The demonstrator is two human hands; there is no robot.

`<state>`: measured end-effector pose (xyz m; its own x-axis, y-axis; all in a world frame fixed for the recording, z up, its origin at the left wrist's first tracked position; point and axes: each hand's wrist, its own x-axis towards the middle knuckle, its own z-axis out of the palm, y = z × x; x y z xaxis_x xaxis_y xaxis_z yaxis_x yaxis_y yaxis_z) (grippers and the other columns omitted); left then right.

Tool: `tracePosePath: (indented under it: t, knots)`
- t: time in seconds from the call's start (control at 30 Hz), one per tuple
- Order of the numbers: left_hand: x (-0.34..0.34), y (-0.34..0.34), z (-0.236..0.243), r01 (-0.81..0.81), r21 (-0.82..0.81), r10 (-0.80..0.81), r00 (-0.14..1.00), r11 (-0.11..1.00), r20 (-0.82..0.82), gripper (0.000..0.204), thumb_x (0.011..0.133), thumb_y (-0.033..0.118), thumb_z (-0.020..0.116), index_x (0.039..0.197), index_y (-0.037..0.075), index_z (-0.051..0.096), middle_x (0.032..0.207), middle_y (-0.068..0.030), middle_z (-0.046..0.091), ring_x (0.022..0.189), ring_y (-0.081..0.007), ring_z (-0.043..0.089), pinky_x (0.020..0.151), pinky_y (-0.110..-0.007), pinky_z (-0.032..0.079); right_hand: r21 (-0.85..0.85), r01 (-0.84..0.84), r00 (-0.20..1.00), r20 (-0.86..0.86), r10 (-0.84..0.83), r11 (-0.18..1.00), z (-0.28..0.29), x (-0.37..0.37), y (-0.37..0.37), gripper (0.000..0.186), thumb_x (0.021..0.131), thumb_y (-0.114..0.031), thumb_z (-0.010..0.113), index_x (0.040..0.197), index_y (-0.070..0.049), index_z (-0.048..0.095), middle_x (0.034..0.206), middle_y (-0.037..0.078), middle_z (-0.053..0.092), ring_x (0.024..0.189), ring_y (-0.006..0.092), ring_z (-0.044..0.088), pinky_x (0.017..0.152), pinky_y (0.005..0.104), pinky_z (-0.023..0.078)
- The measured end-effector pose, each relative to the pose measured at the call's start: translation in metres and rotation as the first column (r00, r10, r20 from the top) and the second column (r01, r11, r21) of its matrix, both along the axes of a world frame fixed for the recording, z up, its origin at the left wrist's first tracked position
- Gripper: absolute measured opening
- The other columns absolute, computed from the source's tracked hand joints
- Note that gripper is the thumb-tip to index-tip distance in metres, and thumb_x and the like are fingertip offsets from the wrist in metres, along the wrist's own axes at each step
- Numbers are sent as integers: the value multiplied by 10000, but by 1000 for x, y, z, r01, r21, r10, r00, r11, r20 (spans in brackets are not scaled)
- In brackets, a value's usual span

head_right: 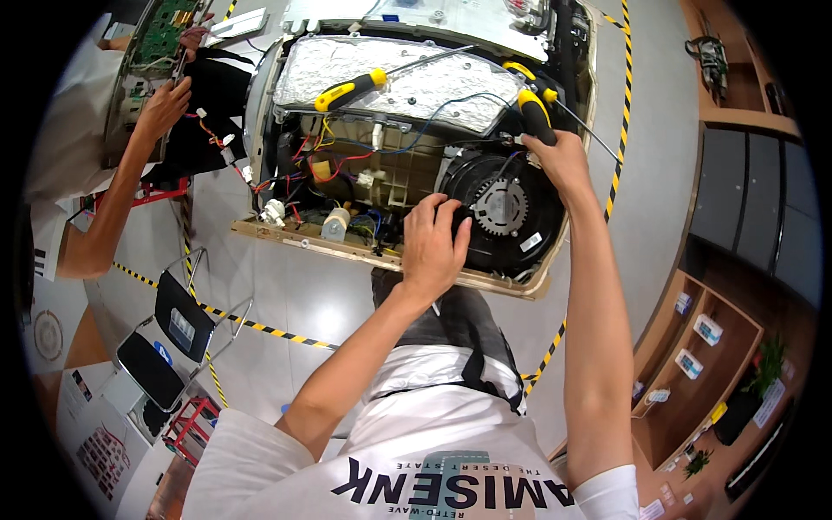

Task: The person manipulates electrical wires and connectors inside an open appliance, using a screwdriver to adjust internal components while another person assists.

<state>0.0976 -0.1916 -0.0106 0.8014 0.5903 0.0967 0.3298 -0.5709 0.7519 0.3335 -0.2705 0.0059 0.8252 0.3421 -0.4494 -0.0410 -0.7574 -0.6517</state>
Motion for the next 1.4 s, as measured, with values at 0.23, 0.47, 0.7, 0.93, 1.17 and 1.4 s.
tracePosePath:
  t: [0.23, 0.47, 0.7, 0.93, 1.17, 1.4]
  knots:
    - [1, 0, 2, -10, 10, 10, 999, 1000, 31, 285, 865, 173, 642, 1091, 17, 567, 1133, -159, 523, 1044, -349, 509, 888, -436, 405, 71, 83, 988, 127, -92, 994, -12, -17, -1, 345, 791, -295, 743, 869, 39, 703, 670, 61, 633, 624, 126, 573, 615, 326, 449]
    - [-1, 0, 2, -1, 19, 1, 999, 1000, 38, 280, 867, 163, 638, 1086, 4, 564, 1126, -170, 518, 1041, -355, 509, 886, -437, 407, -3, 102, 974, 202, -99, 995, -15, -22, 2, 372, 787, -327, 753, 864, 34, 709, 692, 129, 665, 641, 188, 616, 643, 355, 463]
    - [-1, 0, 1, -3, 9, 2, 1000, 1000, 31, 282, 867, 164, 639, 1089, 6, 567, 1127, -167, 518, 1041, -354, 509, 889, -434, 410, 32, 86, 981, 173, -90, 996, -10, -24, 3, 353, 786, -318, 760, 861, 23, 708, 678, 88, 652, 617, 166, 588, 614, 348, 449]
    - [-1, 0, 1, -9, 12, 9, 1000, 1000, 11, 271, 870, 169, 634, 1083, 12, 576, 1129, -160, 521, 1045, -347, 510, 891, -432, 414, 156, 182, 983, -52, -176, 971, -19, -14, 0, 208, 788, -198, 778, 835, -8, 706, 677, -15, 609, 599, 77, 509, 559, 276, 395]
    - [-1, -1, -1, -14, 4, 14, 1000, 1000, 3, 271, 867, 171, 631, 1090, 24, 589, 1142, -159, 528, 1057, -350, 511, 905, -430, 416, 251, 209, 975, -125, -182, 945, -18, -16, 2, 154, 801, -135, 767, 861, -12, 697, 693, -34, 607, 583, 56, 494, 527, 250, 367]
    - [-2, 0, -2, 0, 7, 0, 1000, 1000, -18, 266, 874, 171, 626, 1096, 30, 589, 1153, -161, 521, 1068, -350, 508, 899, -436, 416, 250, 246, 964, -161, -211, 936, -15, -16, 6, 168, 798, -132, 767, 875, -1, 694, 731, -17, 628, 623, 68, 525, 570, 260, 410]
